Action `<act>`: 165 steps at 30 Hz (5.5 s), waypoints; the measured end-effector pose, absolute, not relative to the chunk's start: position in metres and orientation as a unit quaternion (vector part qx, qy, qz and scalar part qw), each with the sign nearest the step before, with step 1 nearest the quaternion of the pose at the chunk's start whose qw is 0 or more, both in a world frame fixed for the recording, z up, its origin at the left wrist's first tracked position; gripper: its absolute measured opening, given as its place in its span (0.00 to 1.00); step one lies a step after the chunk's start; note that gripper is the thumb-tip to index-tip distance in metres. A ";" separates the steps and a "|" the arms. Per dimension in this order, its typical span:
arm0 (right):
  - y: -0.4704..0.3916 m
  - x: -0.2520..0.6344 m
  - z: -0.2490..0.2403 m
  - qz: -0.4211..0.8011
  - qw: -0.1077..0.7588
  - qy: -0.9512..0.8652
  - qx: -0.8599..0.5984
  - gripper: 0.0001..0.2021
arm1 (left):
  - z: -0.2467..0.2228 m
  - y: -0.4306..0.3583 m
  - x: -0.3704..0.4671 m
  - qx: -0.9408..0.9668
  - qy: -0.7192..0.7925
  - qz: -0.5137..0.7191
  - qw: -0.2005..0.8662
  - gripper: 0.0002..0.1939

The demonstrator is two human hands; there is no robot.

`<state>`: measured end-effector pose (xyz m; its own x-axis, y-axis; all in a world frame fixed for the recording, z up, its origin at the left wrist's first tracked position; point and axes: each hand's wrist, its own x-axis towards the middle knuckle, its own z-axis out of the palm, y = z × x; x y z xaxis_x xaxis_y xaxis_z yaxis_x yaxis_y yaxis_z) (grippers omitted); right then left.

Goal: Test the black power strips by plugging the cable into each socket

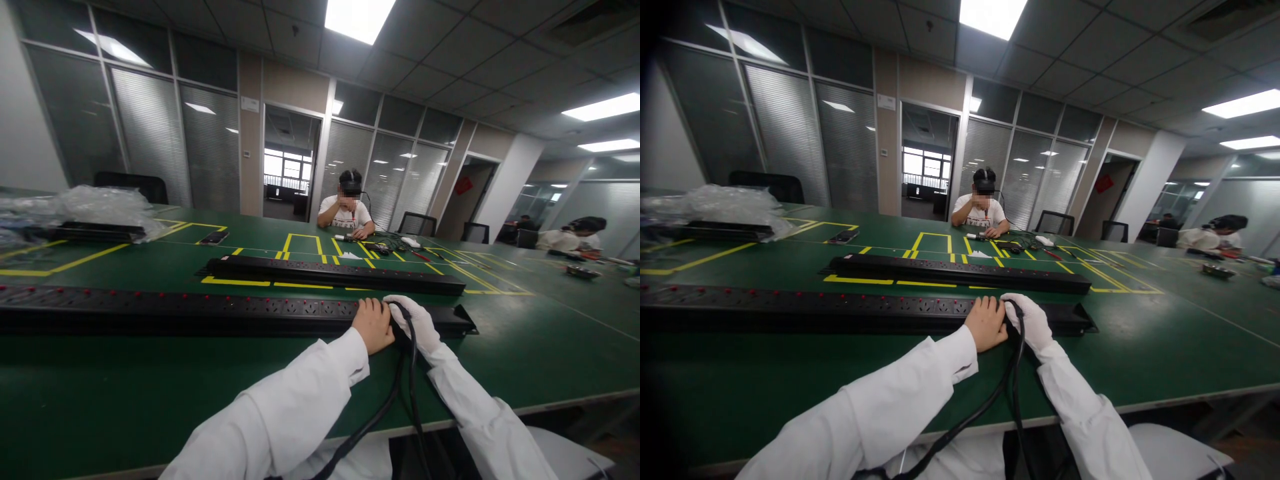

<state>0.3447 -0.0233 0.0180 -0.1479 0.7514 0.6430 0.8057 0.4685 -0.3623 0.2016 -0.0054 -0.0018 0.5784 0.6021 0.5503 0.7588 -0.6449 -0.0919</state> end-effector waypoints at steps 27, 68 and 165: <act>-0.022 0.346 0.017 -0.035 0.398 -0.761 -0.510 0.12 | -0.004 -0.004 0.201 -0.874 -0.382 -0.245 0.173 0.30; -0.022 0.347 0.017 -0.033 0.403 -0.760 -0.509 0.13 | -0.001 -0.006 0.202 -0.873 -0.391 -0.241 0.164 0.28; -0.019 0.350 0.015 -0.020 0.398 -0.760 -0.513 0.14 | -0.003 -0.002 0.200 -0.871 -0.373 -0.270 0.173 0.42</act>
